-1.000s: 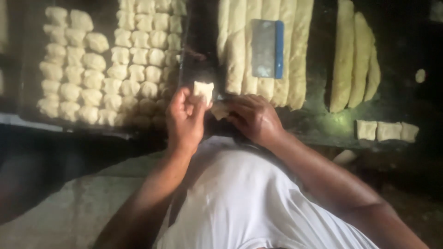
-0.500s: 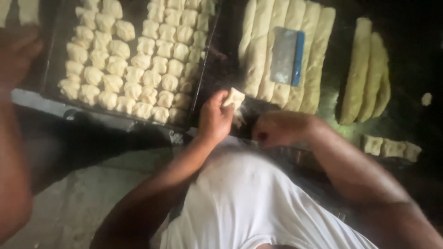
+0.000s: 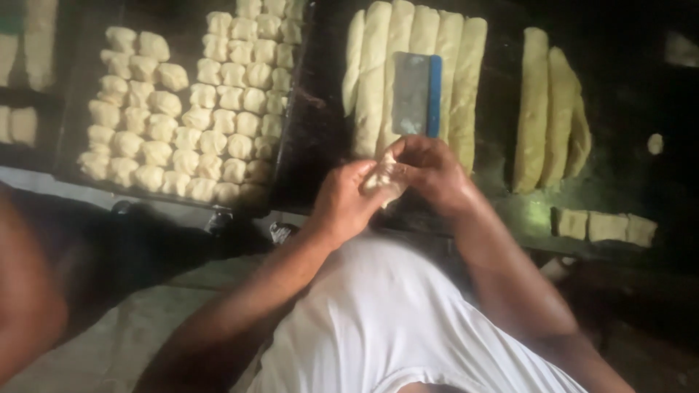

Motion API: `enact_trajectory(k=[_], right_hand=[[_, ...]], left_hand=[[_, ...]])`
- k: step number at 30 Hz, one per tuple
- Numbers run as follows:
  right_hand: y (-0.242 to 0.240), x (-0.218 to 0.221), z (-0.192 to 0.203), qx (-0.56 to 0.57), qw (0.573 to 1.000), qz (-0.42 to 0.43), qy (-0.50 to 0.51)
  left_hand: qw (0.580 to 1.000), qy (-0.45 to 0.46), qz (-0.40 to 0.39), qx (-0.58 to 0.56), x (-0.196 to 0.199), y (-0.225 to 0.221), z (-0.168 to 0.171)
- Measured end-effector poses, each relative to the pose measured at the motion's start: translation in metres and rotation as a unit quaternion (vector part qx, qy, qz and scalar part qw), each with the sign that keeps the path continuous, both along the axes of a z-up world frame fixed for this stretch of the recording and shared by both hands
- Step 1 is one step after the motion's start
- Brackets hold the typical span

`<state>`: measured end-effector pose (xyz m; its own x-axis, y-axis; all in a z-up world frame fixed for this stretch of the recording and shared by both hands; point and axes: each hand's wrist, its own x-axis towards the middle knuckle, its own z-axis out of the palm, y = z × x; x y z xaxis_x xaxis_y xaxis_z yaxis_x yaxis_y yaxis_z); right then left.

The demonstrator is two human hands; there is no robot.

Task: Shaping dough into small rolls and placing them into metal baking trays.

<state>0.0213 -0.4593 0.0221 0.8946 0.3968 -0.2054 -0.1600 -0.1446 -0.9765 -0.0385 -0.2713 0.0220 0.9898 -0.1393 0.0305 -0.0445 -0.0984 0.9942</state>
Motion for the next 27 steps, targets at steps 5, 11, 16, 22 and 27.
enact_trajectory(k=[5, 11, 16, 22, 27], right_hand=[[-0.008, -0.028, -0.005, -0.226, 0.906, -0.067, -0.352], [-0.018, -0.041, 0.003, -0.216, 0.820, -0.007, -0.529], [-0.043, -0.023, 0.003, -0.232, 0.858, 0.072, -0.453], [-0.021, -0.007, 0.019, 0.205, 0.978, -0.019, 0.032], [-0.032, 0.004, 0.014, 0.205, 0.972, 0.089, 0.076]], left_hand=[[0.999, 0.039, 0.017, 0.005, 0.005, -0.010, -0.019], [0.939, 0.261, 0.035, -0.219, 0.006, -0.011, 0.007], [0.996, -0.041, 0.069, -0.028, -0.001, -0.016, 0.016], [0.992, -0.055, -0.051, -0.101, -0.009, -0.009, 0.021], [0.997, 0.027, -0.004, -0.071, -0.010, -0.005, 0.017]])
